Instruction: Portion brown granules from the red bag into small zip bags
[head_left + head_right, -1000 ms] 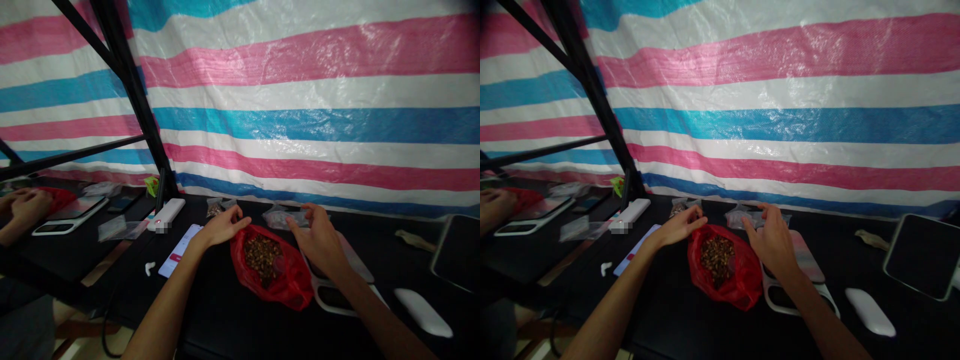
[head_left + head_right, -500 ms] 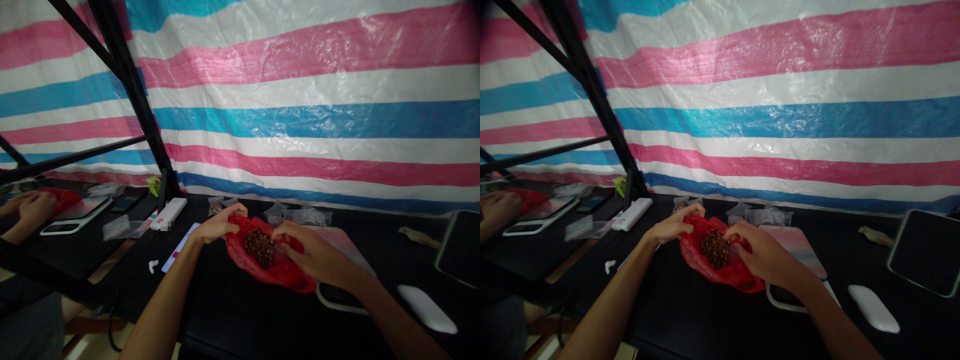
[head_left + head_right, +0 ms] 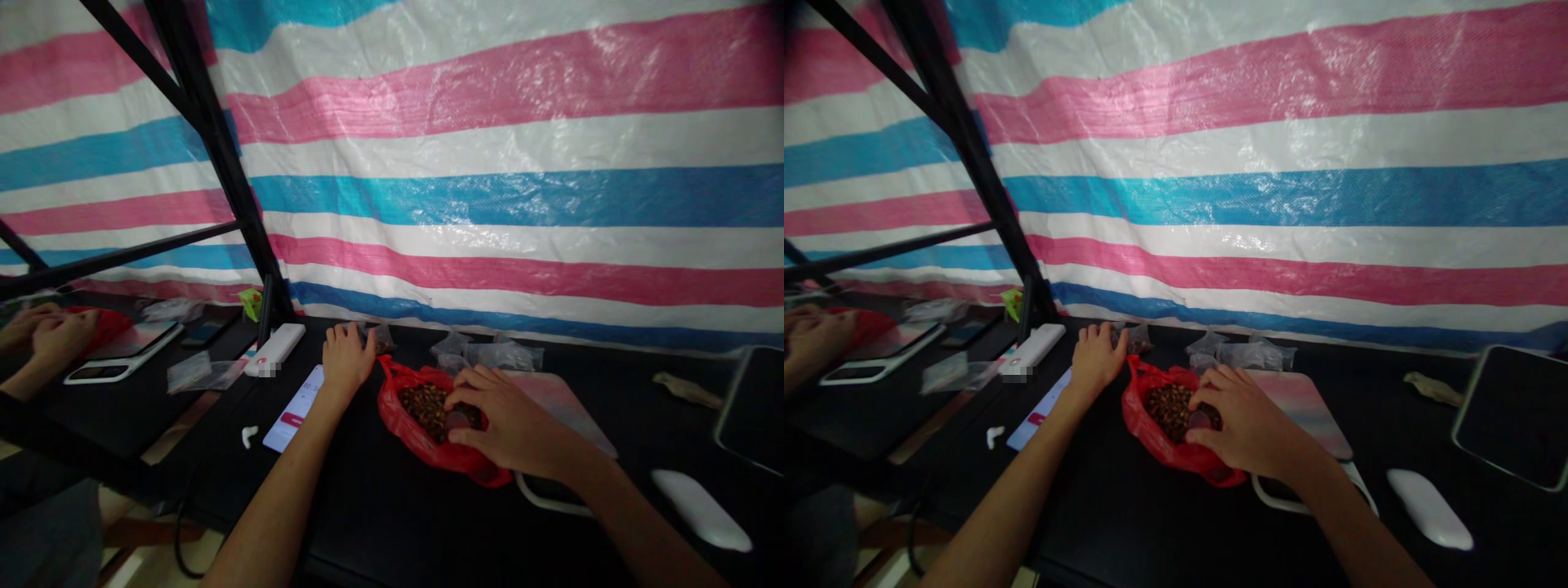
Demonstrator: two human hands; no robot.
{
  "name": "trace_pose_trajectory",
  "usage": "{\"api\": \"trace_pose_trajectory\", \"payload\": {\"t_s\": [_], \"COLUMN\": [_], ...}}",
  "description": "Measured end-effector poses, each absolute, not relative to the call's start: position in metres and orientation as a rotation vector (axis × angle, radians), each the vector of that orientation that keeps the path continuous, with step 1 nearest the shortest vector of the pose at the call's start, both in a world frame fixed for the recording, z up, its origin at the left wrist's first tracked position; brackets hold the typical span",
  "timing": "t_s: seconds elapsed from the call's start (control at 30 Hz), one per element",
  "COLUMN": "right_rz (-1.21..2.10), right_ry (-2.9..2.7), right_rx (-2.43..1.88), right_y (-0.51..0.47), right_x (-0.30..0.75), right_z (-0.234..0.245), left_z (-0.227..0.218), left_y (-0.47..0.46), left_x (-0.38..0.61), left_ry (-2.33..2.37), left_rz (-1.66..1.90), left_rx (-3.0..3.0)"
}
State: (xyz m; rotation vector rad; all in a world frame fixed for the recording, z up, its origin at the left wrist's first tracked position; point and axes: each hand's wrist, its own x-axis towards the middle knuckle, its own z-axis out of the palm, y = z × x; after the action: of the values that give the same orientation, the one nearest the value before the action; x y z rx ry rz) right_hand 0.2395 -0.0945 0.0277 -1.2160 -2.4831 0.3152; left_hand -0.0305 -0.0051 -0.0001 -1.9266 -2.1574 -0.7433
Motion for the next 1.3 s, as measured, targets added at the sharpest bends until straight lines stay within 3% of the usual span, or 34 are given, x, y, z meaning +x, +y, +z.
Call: {"api": "trace_pose_trajectory", "payload": {"t_s": [0.2, 0.5, 0.63, 0.73, 0.83, 1.0, 1.3], "right_rz": [0.303, 0.28, 0.195, 0.088, 0.048, 0.285, 0.556], "right_ry": [-2.524, -2.474, -2.412, -2.282, -2.133, -1.896, -1.802], "right_rx": [-1.226, -1.18, -1.196, -1.224, -1.223, -1.22, -1.202], "right_y": [-0.095, -0.095, -0.091, -0.086, -0.083, -0.081, -0.079], "right_x": [0.235, 0.236, 0.235, 0.237, 0.239, 0.239, 0.233], "right_z": [0.029, 0.033, 0.031, 0.028, 0.026, 0.023, 0.022], "left_z": [-0.007, -0.003, 0.005, 0.016, 0.023, 0.024, 0.023], "left_y": [-0.009, -0.004, -0.002, -0.004, -0.012, -0.028, -0.032], "left_x": [-0.033, -0.036, -0.038, -0.038, -0.032, -0.017, -0.006], "left_ry": [-2.146, -2.166, -2.027, -1.593, -1.112, -0.694, -0.62], "left_rz": [-0.443, -0.664, -1.036, -1.49, -1.684, -1.437, -1.291], "left_rx": [-2.049, -2.256, -2.203, -2.166, -2.239, -2.469, -2.566]}}
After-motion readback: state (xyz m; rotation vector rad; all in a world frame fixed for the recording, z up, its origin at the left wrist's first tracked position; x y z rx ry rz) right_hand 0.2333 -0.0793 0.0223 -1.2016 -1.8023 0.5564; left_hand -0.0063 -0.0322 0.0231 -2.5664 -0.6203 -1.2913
